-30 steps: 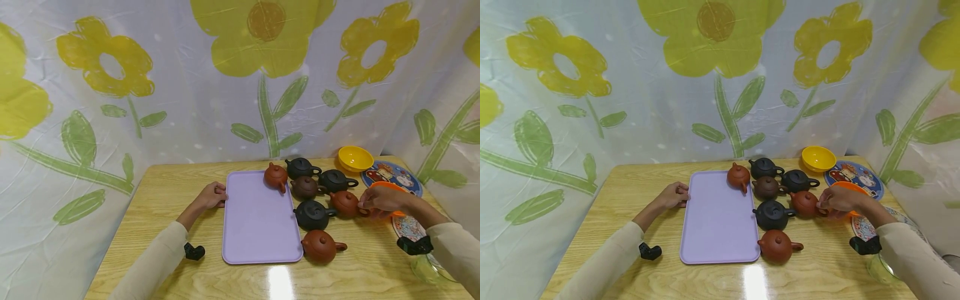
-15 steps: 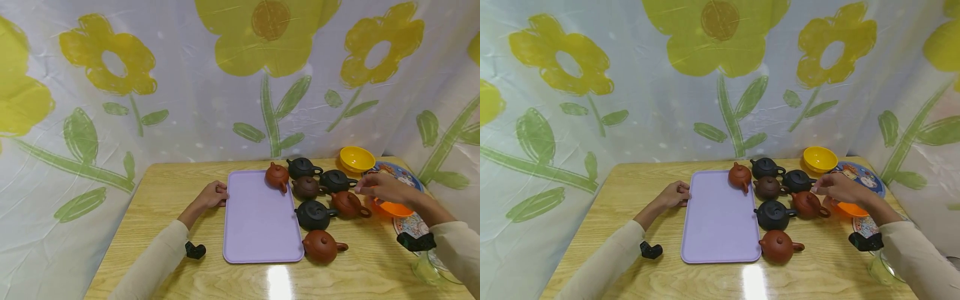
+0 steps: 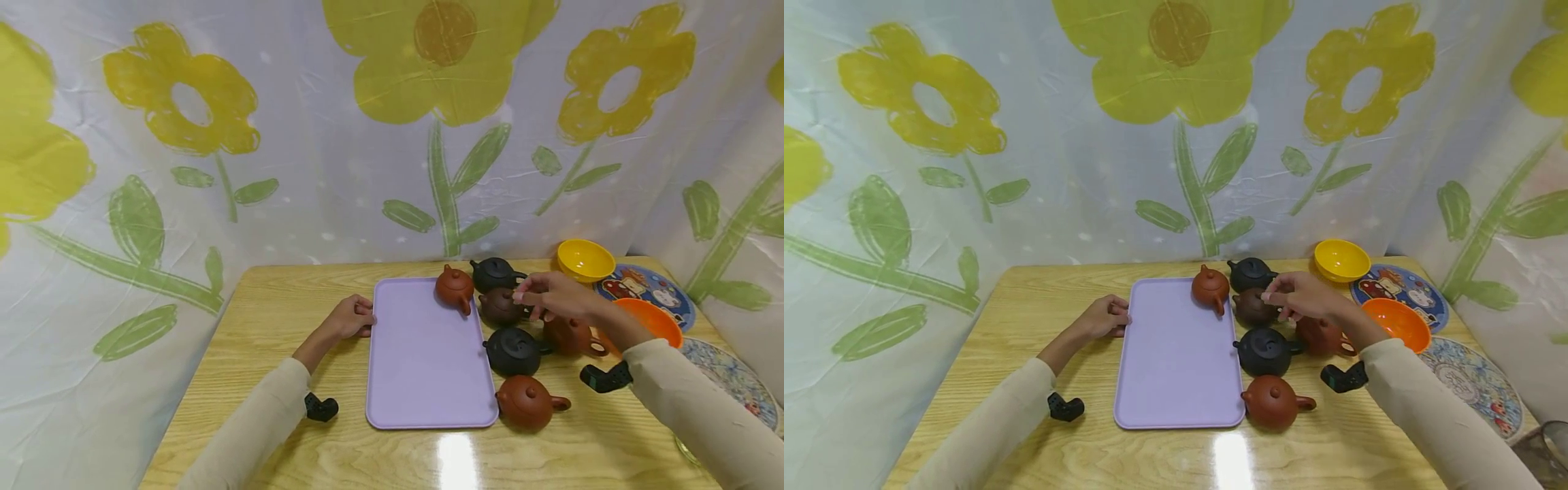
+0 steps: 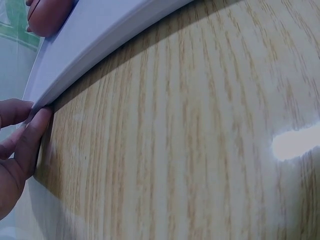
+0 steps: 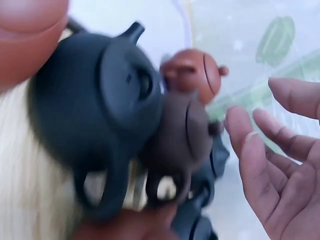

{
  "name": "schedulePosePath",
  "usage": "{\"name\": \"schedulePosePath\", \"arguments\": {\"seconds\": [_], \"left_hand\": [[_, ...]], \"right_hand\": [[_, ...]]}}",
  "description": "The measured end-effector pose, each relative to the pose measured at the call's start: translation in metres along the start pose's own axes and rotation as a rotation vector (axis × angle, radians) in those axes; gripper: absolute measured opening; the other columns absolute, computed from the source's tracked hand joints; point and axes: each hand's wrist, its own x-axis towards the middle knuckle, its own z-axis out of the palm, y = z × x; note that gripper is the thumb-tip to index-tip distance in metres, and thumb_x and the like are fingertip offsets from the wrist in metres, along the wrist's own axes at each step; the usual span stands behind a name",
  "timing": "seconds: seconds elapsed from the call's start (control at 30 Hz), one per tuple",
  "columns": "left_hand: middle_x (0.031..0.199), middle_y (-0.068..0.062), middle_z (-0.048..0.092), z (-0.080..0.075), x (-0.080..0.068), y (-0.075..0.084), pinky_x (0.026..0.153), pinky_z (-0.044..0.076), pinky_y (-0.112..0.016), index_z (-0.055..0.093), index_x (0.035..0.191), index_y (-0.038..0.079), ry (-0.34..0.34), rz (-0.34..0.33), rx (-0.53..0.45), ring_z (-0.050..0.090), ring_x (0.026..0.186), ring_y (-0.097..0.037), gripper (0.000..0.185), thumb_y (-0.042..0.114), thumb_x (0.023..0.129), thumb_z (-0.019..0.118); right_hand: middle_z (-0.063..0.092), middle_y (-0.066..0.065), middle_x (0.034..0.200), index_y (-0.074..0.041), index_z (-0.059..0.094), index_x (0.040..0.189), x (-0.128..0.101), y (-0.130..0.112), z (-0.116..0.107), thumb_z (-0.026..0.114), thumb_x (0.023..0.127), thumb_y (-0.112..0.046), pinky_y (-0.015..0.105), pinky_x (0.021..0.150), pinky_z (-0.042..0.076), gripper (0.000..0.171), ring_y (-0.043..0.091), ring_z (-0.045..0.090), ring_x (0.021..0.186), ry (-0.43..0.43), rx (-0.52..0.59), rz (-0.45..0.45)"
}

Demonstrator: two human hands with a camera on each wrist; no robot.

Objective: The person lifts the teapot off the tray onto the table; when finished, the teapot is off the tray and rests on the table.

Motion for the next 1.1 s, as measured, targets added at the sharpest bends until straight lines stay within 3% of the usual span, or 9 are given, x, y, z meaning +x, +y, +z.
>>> {"name": "schedulePosePath", "arguments": {"seconds": [0.13, 0.33, 0.57, 0.67, 0.8, 1.1], "left_hand": [[0.112, -0.018, 0.058, 0.001, 0.0, 0.001, 0.069, 0.062, -0.027, 0.051, 0.128, -0.006, 0.004, 0.002, 0.011, 0.062, 0.084, -0.018, 0.037, 0.0, 0.094, 0.064], [0.111, -0.018, 0.058, 0.001, -0.001, 0.001, 0.068, 0.062, -0.027, 0.052, 0.126, -0.006, 0.012, 0.004, 0.013, 0.062, 0.084, -0.018, 0.036, -0.001, 0.093, 0.064], [0.113, -0.018, 0.057, 0.002, -0.001, 0.0, 0.07, 0.062, -0.027, 0.052, 0.126, -0.005, 0.007, -0.003, 0.001, 0.062, 0.088, -0.02, 0.035, 0.0, 0.094, 0.064], [0.113, -0.019, 0.058, 0.002, 0.0, -0.001, 0.071, 0.063, -0.029, 0.052, 0.127, -0.005, 0.0, 0.003, -0.004, 0.063, 0.089, -0.021, 0.035, 0.0, 0.094, 0.064], [0.113, -0.019, 0.058, 0.001, -0.001, 0.001, 0.072, 0.063, -0.029, 0.051, 0.127, -0.005, -0.001, 0.002, -0.001, 0.063, 0.089, -0.02, 0.035, 0.0, 0.094, 0.063], [0.112, -0.019, 0.058, 0.001, 0.0, -0.001, 0.071, 0.063, -0.029, 0.051, 0.127, -0.006, -0.002, 0.003, 0.004, 0.063, 0.089, -0.021, 0.036, -0.001, 0.094, 0.063]], "right_hand": [[0.065, 0.023, 0.113, 0.0, 0.057, 0.124, 0.023, -0.014, 0.009, 0.063, 0.099, -0.033, 0.033, 0.068, 0.06, 0.042, 0.031, 0.068, 0.084, -0.01, 0.046, 0.019], [0.055, 0.027, 0.138, 0.002, 0.047, 0.139, 0.055, -0.031, 0.023, 0.06, 0.101, -0.034, 0.036, 0.08, 0.062, 0.054, 0.025, 0.072, 0.091, -0.017, 0.097, 0.065], [0.049, 0.029, 0.144, 0.001, 0.024, 0.156, 0.078, -0.042, 0.039, 0.057, 0.102, -0.032, 0.037, 0.082, 0.062, 0.071, 0.036, 0.07, 0.101, -0.053, 0.137, 0.129], [0.042, 0.028, 0.15, -0.001, 0.019, 0.158, 0.084, -0.041, 0.042, 0.056, 0.103, -0.033, 0.037, 0.082, 0.062, 0.074, 0.034, 0.071, 0.098, -0.056, 0.148, 0.159], [0.035, 0.026, 0.156, -0.004, 0.018, 0.16, 0.088, -0.039, 0.042, 0.053, 0.104, -0.032, 0.035, 0.082, 0.062, 0.072, 0.028, 0.072, 0.095, -0.059, 0.155, 0.167], [0.042, 0.022, 0.154, -0.009, 0.028, 0.158, 0.097, -0.038, 0.045, 0.055, 0.103, -0.033, 0.034, 0.08, 0.062, 0.066, 0.022, 0.072, 0.089, -0.065, 0.138, 0.14]]}}
